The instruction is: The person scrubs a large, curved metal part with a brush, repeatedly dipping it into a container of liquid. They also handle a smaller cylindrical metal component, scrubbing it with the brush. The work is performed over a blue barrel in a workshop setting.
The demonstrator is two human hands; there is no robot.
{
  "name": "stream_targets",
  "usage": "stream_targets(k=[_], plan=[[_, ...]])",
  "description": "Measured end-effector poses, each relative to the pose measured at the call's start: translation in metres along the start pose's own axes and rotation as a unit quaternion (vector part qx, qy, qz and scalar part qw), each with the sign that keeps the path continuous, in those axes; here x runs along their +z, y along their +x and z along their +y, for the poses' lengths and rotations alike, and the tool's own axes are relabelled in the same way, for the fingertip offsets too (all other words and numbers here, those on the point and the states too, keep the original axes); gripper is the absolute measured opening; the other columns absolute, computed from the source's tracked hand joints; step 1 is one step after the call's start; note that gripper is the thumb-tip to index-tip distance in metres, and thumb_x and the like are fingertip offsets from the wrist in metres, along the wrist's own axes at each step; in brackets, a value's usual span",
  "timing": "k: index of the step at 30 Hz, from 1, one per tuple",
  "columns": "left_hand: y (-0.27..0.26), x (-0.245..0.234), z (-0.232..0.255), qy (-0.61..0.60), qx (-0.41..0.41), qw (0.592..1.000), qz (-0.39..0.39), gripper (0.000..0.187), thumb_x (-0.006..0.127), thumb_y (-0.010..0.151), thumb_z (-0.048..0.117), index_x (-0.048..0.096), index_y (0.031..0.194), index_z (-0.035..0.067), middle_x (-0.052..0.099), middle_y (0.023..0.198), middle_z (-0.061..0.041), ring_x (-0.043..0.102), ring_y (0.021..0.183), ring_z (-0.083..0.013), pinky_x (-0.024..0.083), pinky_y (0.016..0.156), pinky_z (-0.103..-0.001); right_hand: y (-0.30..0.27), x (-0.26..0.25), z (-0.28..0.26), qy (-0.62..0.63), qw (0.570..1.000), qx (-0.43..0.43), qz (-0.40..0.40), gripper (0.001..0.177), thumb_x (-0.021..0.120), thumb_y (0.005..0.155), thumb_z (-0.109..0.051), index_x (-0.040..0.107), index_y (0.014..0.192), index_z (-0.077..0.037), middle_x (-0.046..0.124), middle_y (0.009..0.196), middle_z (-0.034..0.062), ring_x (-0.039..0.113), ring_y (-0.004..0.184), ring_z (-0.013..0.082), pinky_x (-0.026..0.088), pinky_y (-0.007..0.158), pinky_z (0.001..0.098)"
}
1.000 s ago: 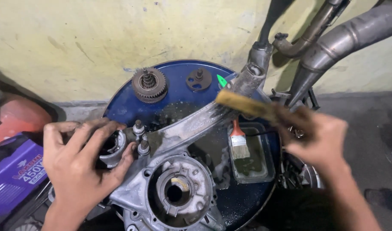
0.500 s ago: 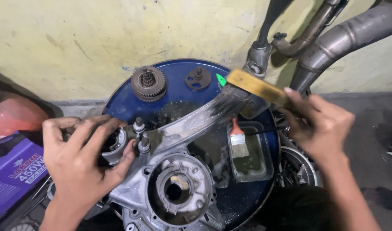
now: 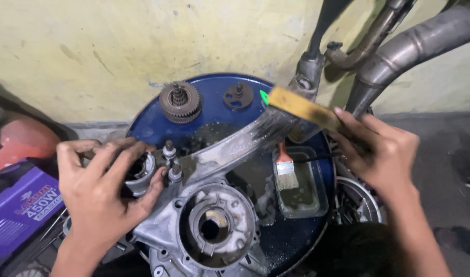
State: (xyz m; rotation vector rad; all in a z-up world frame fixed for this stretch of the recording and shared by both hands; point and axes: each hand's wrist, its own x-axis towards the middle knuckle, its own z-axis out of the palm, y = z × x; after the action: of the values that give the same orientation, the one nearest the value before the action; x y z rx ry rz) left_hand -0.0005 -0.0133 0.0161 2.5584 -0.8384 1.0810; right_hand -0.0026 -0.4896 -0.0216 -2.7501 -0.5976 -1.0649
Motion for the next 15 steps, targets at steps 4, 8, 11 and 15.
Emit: stream_targets(k=[4,8,11,15], plan=[[0.0,0.002,0.0,0.005,-0.004,1.0,0.005,0.024,0.079,0.103,0.03,0.081,0.114,0.008,0.081,0.116,-0.006,0.07,0.099,-0.0271,0.044,0.098,-0.049,-0.006,-0.006,0.008,0.006,0.999,0.048,0.01,0.035,0.093,0.112,-0.011,0.088,0.147,-0.008,0.062,0.08,0.0037,0.046,0.064,0.0148,0.033,0.061,0.0342],[-0.001,0.0,0.001,0.017,0.005,1.0,-0.006,0.026,0.076,0.106,0.032,0.081,0.116,0.008,0.08,0.116,-0.006,0.066,0.096,-0.0307,0.042,0.096,-0.051,0.008,0.017,-0.015,-0.03,0.999,-0.016,-0.004,0.037,0.091,0.109,-0.018,0.082,0.145,-0.014,0.075,0.09,0.0028,0.058,0.058,0.0131,0.048,0.047,0.0292],[0.002,0.0,0.001,0.017,0.008,1.0,-0.003,0.025,0.075,0.107,0.032,0.081,0.115,0.009,0.08,0.115,-0.005,0.066,0.095,-0.0288,0.041,0.096,-0.051,0.015,0.001,-0.018,-0.048,0.997,-0.024,-0.061,0.029,0.085,0.108,-0.026,0.084,0.137,-0.025,0.08,0.093,0.0005,0.06,0.053,0.0093,0.043,0.042,0.0253],[0.0,0.002,0.0,0.002,0.007,1.0,0.006,0.026,0.077,0.105,0.031,0.082,0.112,0.006,0.082,0.115,-0.008,0.069,0.096,-0.0284,0.043,0.096,-0.05,-0.022,-0.022,0.026,-0.075,0.996,0.028,-0.027,0.041,0.09,0.114,-0.024,0.087,0.155,-0.02,0.077,0.089,-0.003,0.056,0.068,0.0088,0.044,0.064,0.0297]])
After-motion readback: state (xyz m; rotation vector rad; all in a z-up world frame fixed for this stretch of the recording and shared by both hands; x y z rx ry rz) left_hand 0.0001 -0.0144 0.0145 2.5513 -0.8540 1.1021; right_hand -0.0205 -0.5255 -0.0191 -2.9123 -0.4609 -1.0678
